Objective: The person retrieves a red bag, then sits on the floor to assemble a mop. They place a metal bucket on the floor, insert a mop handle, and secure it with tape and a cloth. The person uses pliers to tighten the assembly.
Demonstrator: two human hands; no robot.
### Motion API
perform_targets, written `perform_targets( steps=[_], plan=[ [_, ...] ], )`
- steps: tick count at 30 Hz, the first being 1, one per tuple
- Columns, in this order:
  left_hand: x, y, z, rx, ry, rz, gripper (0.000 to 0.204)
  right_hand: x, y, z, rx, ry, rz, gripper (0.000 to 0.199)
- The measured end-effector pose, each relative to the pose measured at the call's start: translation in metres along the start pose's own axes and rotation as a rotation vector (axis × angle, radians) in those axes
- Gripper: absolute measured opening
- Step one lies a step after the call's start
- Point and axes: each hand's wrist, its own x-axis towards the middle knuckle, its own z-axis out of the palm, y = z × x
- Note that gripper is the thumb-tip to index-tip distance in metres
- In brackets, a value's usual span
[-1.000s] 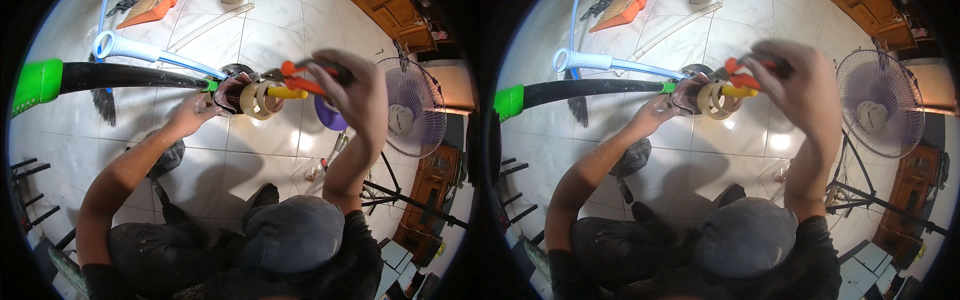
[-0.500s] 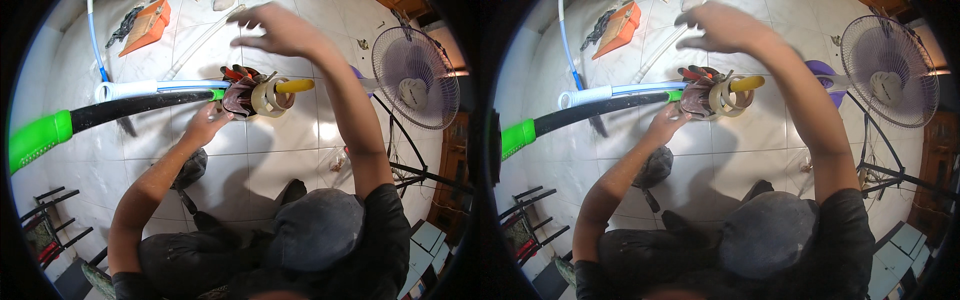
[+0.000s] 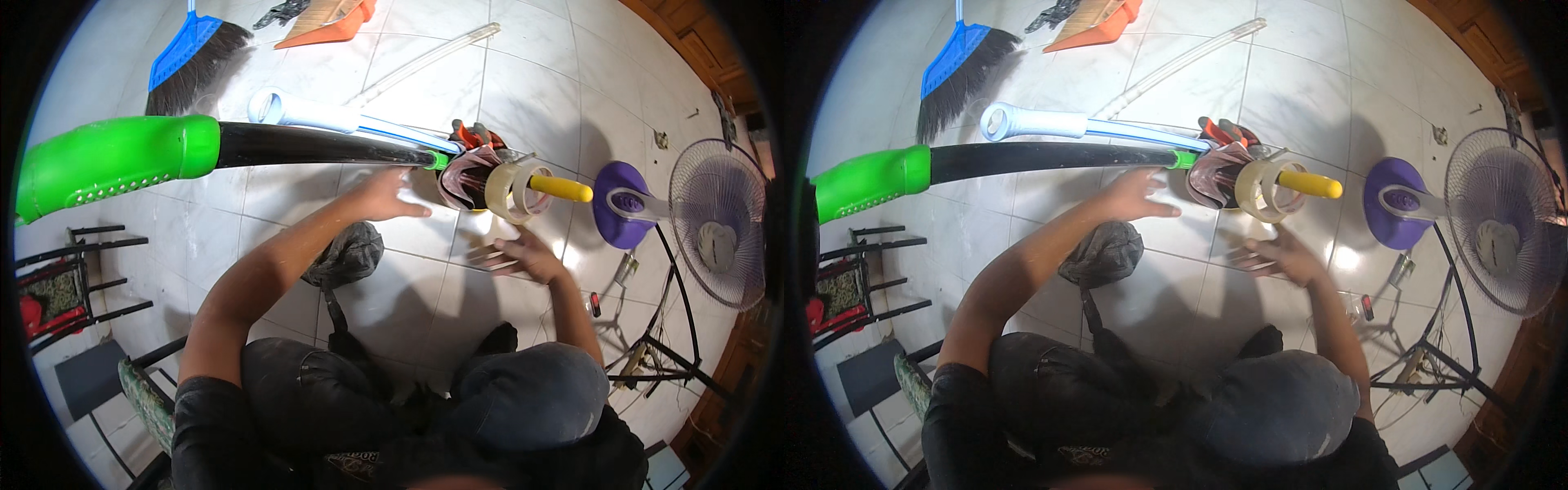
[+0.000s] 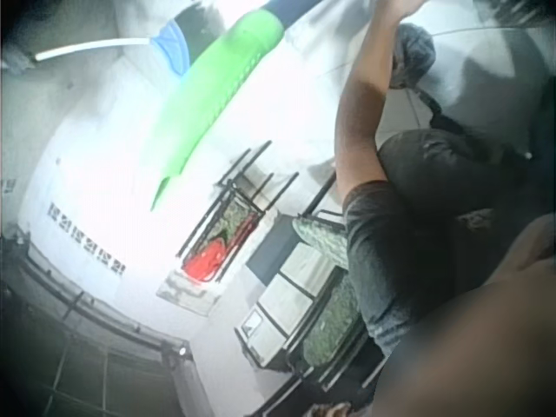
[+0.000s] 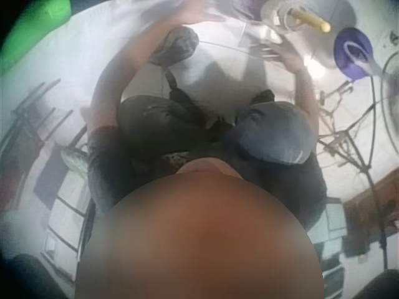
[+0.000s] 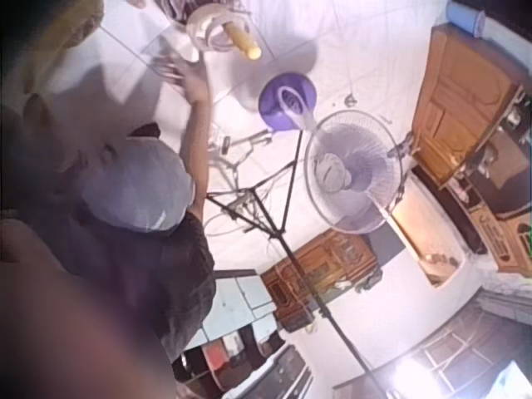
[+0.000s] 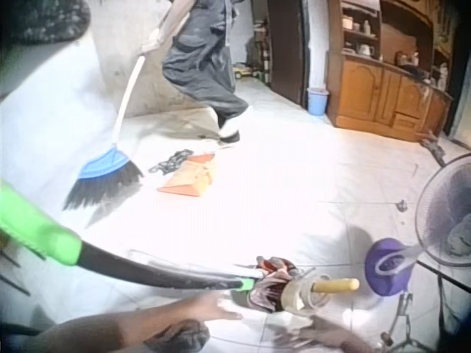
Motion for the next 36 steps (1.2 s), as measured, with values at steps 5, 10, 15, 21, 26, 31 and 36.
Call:
perform_targets(
  steps=[5,10,15,21,26,31,36],
  plan=[
    [-0.093,-0.016,-0.064,0.477,-0.081,-0.029,0.121,0.03,-0.004,0.081,0.706,0.066,-0.027,0.081],
    [-0.166,0.01,-0.012,0.659,-0.261,-0.487,0.133,0.048,-0.022,0.101,0.818,0.181,-0.126,0.057],
    [-0.193,-0.096,0.041,0.798,0.23,-0.187,0.07,0.078,-0.013,0.117,0.935,0.24,-0.199,0.058],
    [-0.157,-0.054,0.024,0.586,0.277,-0.235,0.055,0.083,-0.029,0.125,0.821,0.586,-0.298,0.041],
    [-0.117,-0.041,-0.015,0.434,0.289,-0.297,0.042,0.092,-0.034,0.111,0.862,0.767,-0.27,0.04],
    [-0.031,-0.032,-0.091,0.516,0.207,-0.005,0.041,0.067,-0.05,0.112,0.888,1.035,-0.26,0.045],
    [0.073,-0.093,-0.133,0.816,0.273,-0.12,0.048,0.069,-0.003,0.087,0.89,1.036,-0.26,0.043]
  ],
)
